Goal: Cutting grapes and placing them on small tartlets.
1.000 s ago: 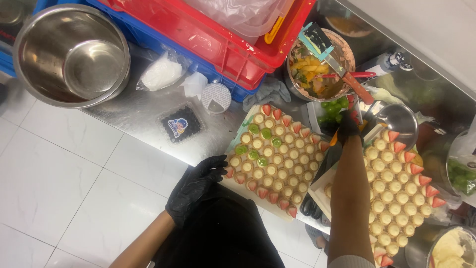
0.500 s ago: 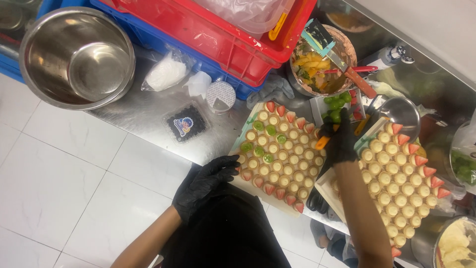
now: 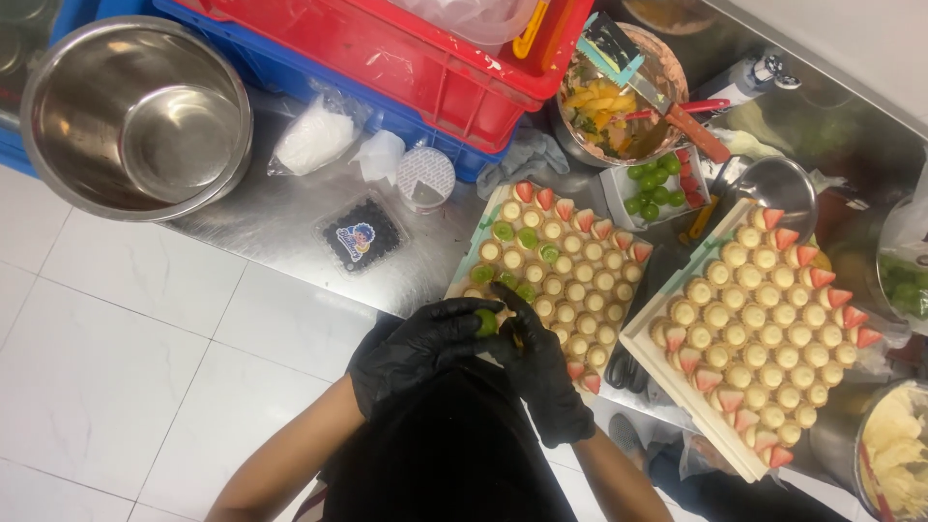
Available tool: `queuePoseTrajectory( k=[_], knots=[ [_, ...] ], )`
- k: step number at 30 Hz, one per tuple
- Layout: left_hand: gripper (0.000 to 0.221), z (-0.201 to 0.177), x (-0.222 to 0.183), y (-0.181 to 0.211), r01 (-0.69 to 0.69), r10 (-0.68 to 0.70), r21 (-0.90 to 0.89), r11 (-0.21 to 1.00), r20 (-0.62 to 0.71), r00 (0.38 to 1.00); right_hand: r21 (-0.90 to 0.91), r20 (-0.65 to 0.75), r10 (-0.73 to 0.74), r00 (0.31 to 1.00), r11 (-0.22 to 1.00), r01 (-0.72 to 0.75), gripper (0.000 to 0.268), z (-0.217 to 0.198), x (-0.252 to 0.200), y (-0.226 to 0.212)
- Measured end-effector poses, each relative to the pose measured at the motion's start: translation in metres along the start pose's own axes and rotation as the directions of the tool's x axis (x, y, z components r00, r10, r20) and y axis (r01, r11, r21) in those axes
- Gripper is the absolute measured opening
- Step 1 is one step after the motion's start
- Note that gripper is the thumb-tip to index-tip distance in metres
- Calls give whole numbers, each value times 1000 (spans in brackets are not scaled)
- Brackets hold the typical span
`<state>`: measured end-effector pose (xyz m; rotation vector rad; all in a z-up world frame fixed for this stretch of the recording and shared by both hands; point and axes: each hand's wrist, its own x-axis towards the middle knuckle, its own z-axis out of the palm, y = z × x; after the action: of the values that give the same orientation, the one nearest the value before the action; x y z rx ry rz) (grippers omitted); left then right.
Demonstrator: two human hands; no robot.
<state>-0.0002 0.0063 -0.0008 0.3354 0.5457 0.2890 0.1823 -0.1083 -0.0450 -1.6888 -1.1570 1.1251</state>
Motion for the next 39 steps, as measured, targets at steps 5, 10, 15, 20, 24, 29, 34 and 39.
queuePoseTrajectory(
  k=[5, 10, 15, 20, 24, 29, 34, 39],
  knots=[
    [45, 11, -10, 14, -55, 53, -8, 998, -152, 987, 806, 118, -83, 990, 590, -47, 61, -5, 10, 32],
    [51, 13, -21, 20, -177, 200, 232, 957, -79, 977, 129, 59, -25, 998, 992, 18, 65, 13, -41, -11],
    [48, 9, -26, 22, -249, 282, 302, 920, -73, 956, 0, 23, -89, 996, 996, 89, 64, 16, -41, -18],
    [47, 18, -36, 23, -204, 241, 235, 950, -145, 960, -91, 45, -16, 999, 996, 20, 68, 22, -38, -23],
    [46, -4, -26, -3, -234, 299, 391, 890, -113, 948, 34, 27, -101, 994, 994, 100, 66, 27, -30, -45],
    [44, 16, -44, 21, -262, 301, 233, 937, -155, 941, -6, 41, -314, 949, 949, 314, 58, 27, -25, -58],
    [36, 15, -49, 15, -237, 378, 529, 815, -174, 909, 115, 135, -3, 991, 993, -12, 69, 27, -31, -28],
    [38, 11, -44, 11, -362, 423, 341, 868, -123, 898, 50, 71, -22, 997, 999, 19, 67, 27, -20, -29]
  ],
)
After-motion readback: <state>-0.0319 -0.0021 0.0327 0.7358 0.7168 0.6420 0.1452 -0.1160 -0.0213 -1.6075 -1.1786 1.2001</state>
